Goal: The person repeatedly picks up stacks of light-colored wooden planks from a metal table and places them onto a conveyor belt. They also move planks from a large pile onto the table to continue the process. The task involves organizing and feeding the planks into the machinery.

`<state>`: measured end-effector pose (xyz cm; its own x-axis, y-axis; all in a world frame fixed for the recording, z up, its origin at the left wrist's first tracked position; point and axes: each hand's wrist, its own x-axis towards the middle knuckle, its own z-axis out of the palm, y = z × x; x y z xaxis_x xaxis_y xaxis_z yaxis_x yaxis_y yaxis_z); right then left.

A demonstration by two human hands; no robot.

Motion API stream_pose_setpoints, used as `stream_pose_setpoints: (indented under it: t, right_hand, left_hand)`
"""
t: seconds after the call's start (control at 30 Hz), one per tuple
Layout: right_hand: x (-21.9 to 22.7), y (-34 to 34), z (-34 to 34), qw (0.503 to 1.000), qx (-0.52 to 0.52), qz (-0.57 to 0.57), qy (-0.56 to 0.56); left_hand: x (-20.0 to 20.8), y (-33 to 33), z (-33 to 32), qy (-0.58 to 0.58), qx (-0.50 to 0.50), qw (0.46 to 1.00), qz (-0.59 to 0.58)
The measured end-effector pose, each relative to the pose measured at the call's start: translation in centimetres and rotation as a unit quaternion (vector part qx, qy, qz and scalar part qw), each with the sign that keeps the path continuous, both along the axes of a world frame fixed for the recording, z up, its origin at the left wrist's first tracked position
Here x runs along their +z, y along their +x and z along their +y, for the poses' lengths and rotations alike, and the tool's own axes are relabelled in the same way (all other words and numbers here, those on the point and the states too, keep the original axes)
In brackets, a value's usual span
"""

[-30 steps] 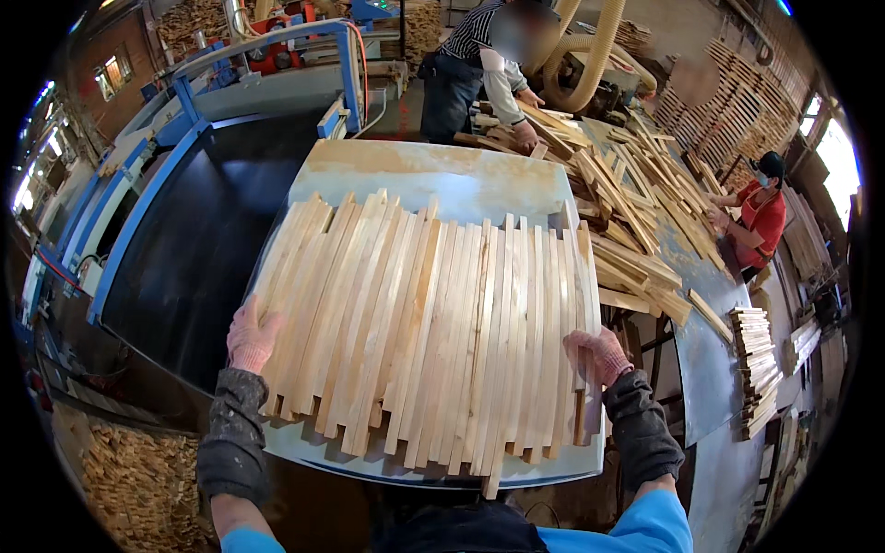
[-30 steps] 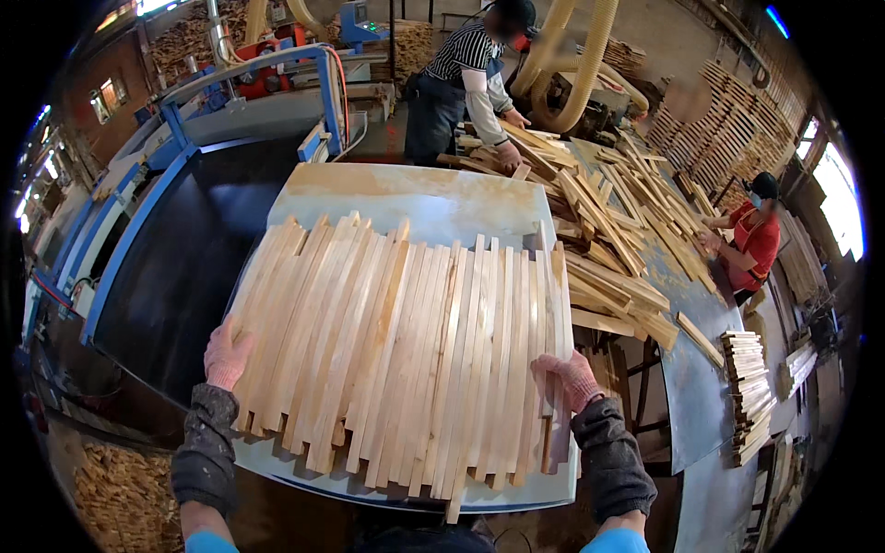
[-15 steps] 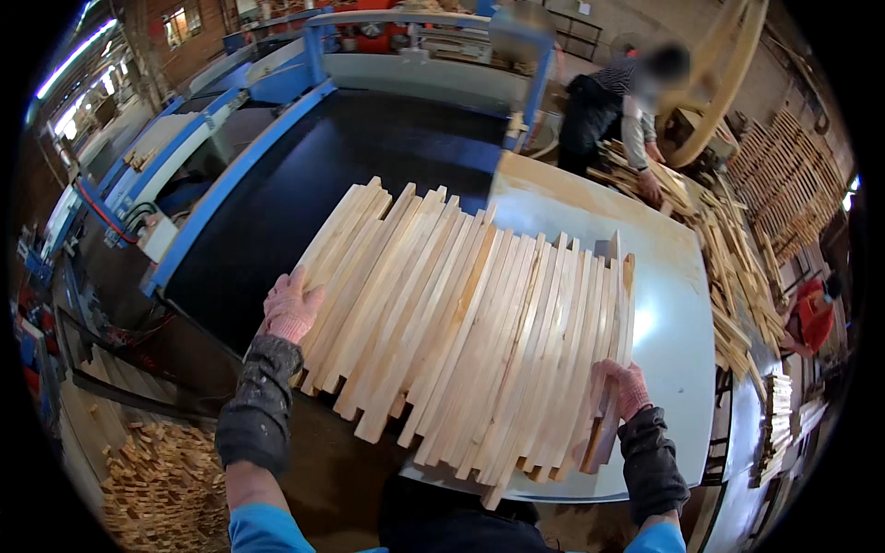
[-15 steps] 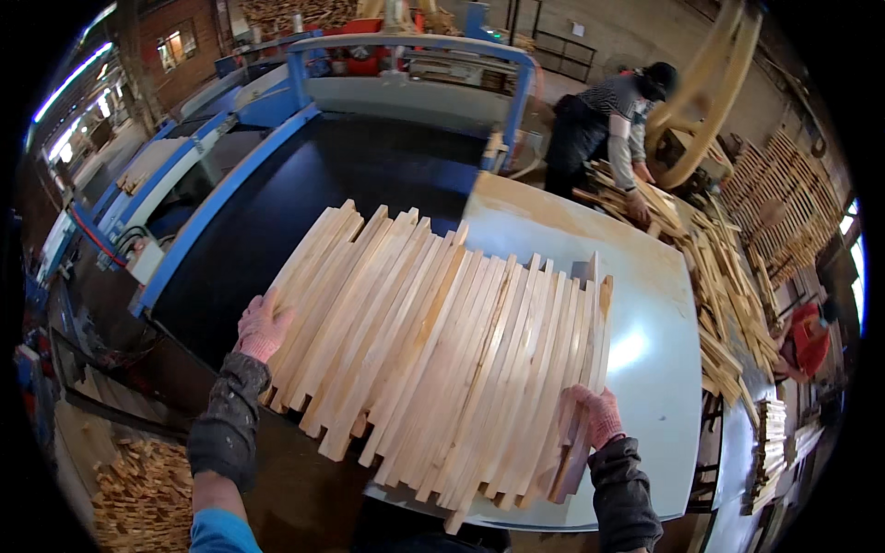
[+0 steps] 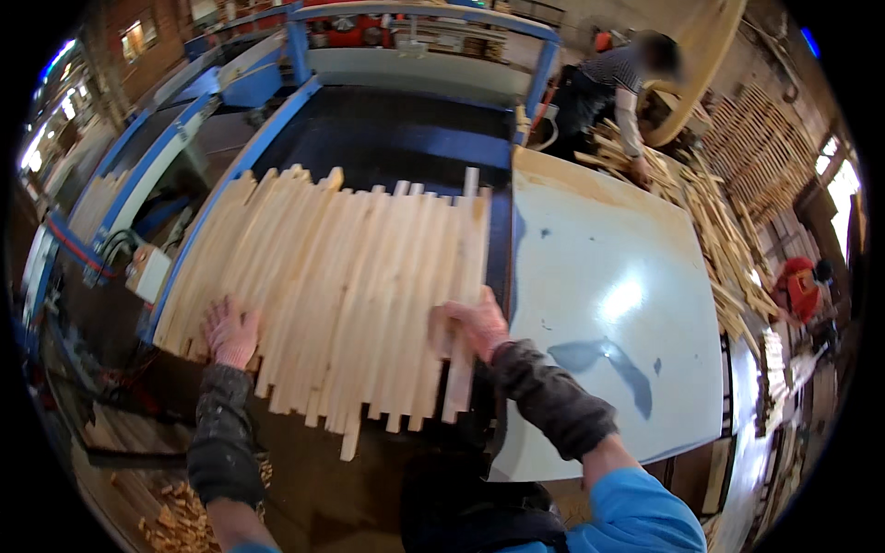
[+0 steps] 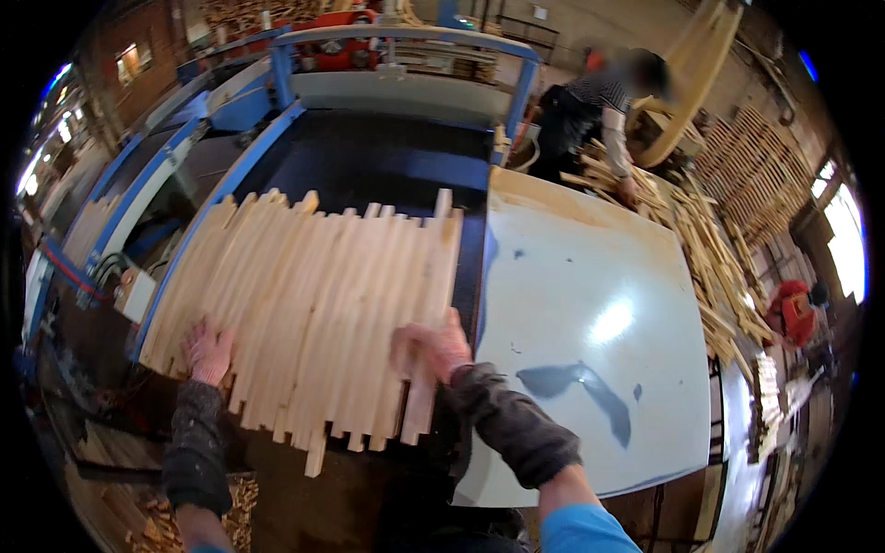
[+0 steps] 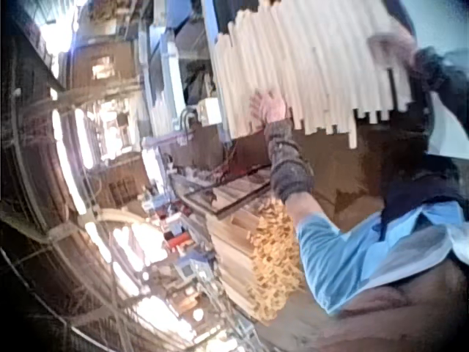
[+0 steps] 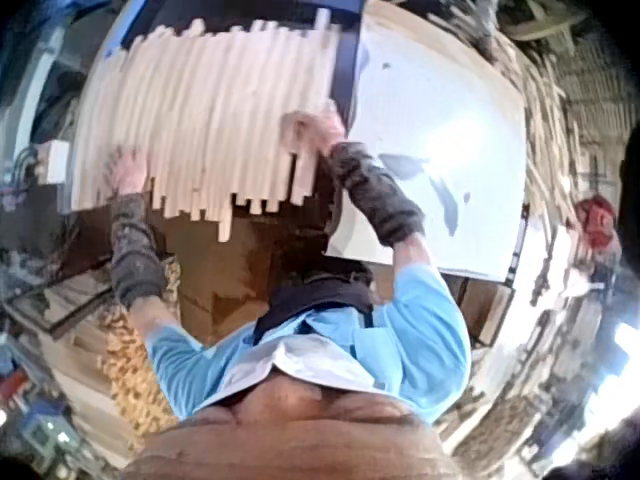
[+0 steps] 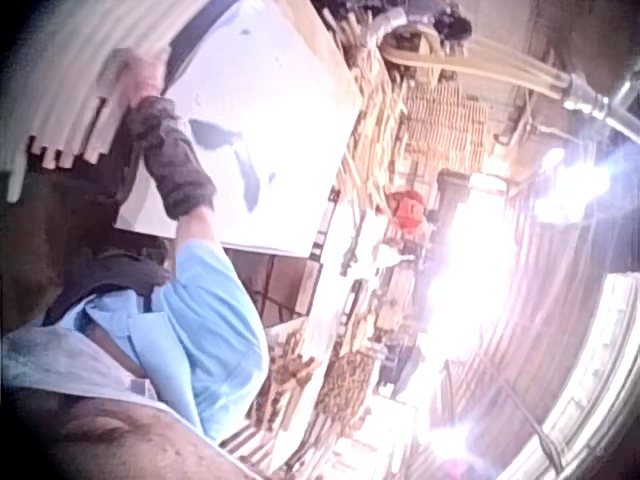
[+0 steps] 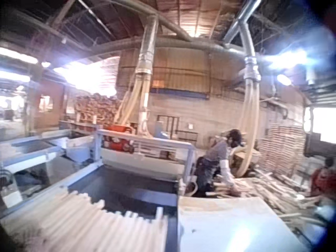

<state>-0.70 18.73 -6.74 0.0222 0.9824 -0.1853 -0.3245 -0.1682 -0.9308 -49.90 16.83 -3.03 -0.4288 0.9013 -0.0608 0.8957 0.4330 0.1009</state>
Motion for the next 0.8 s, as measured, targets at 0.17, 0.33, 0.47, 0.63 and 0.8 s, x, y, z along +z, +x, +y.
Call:
stream_pose_setpoints:
  t: [0.17,0.33,0.47,0.63,0.8]
  right_hand:
    - [3.0,1.3,1.1,0.831,0.204,-0.517,-0.01]
    - [5.5,1.3,-1.1,0.702,0.274,-0.656,0.04]
    - [0.1,4.2,-3.1,0.687,0.299,-0.633,0.195]
    - [2.0,7.5,-16.1,0.935,0.342,-0.061,-0.071]
    - [1.3,19.2,-35.0,0.927,0.23,-0.207,0.211]
  left_hand:
    - [-1.6,-0.4,-2.1,0.062,-0.029,0.998,-0.003]
    - [2.2,9.1,-3.6,0.201,-0.065,0.947,-0.24]
    - [7.3,21.7,-6.1,0.231,-0.171,0.837,-0.465]
    - [6.3,32.2,-10.5,0.173,-0.309,0.739,-0.572]
    - [5.7,47.7,-23.2,0.09,-0.454,0.666,-0.585]
